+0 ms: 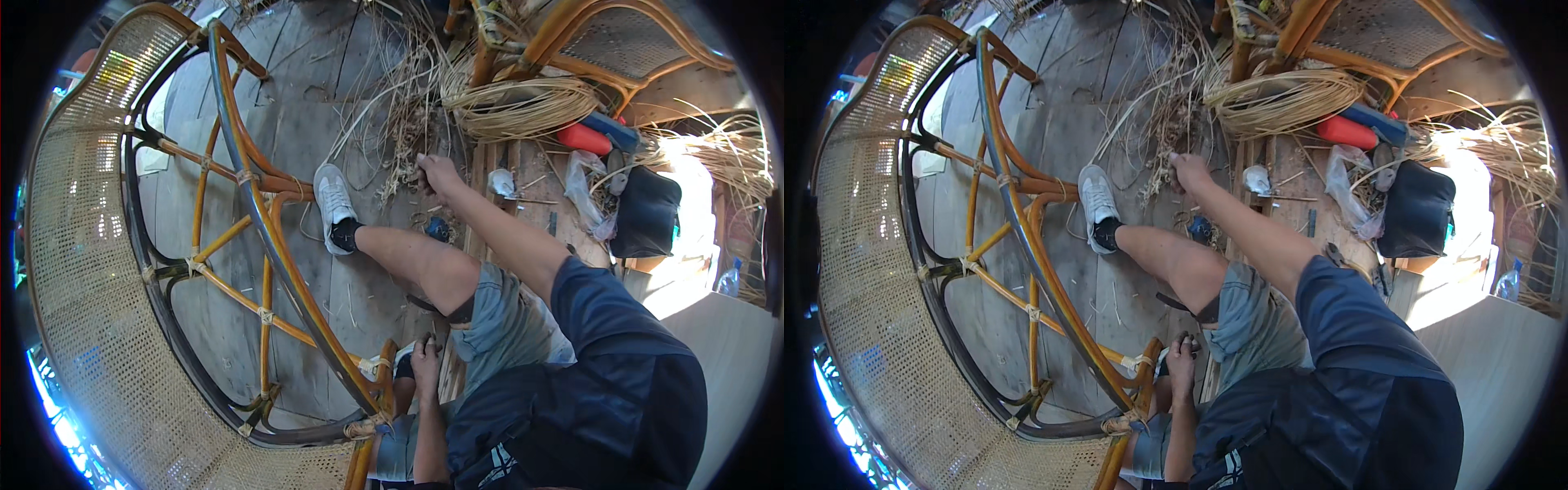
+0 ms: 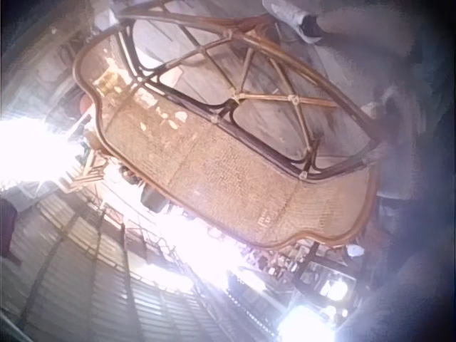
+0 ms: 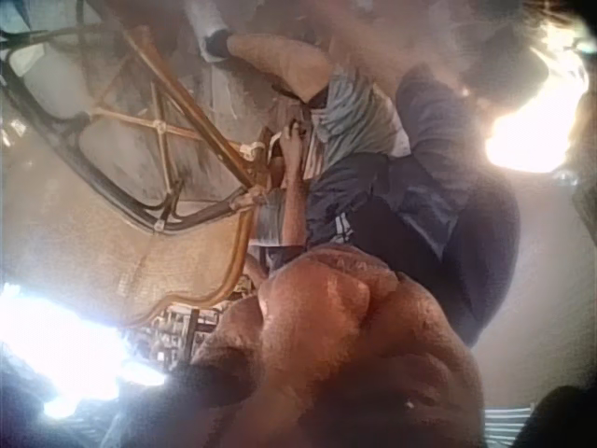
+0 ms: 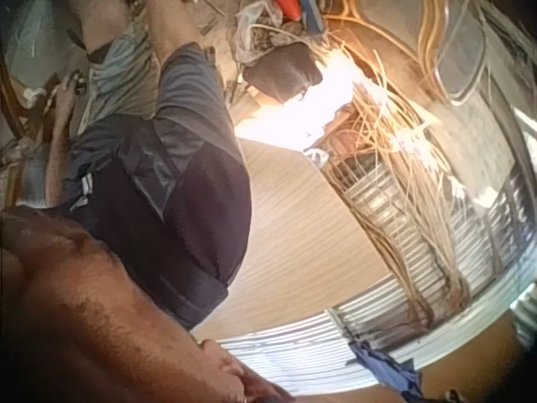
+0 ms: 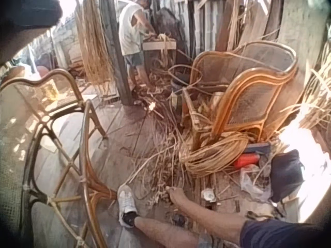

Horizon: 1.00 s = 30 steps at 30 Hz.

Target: Repairing or weaving a rattan chair using traditional tools and materials.

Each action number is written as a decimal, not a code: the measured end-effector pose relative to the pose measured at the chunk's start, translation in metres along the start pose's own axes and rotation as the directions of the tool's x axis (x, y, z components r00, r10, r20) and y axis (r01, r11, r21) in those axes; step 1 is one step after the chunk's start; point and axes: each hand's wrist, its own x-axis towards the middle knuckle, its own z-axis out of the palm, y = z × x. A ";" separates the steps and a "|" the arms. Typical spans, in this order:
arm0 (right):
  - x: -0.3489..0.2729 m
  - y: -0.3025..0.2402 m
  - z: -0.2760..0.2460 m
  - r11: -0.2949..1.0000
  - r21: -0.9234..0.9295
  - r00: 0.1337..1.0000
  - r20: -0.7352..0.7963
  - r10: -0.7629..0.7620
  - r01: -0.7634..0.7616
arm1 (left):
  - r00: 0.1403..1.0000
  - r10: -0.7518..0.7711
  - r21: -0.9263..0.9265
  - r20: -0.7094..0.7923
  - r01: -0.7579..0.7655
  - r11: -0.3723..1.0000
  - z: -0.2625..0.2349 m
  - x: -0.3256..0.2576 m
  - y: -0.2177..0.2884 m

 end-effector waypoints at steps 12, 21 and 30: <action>0.168 0.074 0.025 0.904 0.332 0.953 -0.045 0.300 -0.269 | 0.977 -0.205 -0.092 -0.062 0.199 0.976 -0.003 0.000 -0.007; 0.128 0.020 0.023 0.961 0.277 0.999 -0.034 0.006 0.003 | 0.992 -0.122 0.024 -0.018 0.122 0.992 -0.008 0.023 0.005; 0.062 0.002 0.006 0.944 0.329 1.000 -0.005 -0.024 0.024 | 0.990 0.096 -0.001 -0.108 -0.096 0.995 -0.008 0.050 0.086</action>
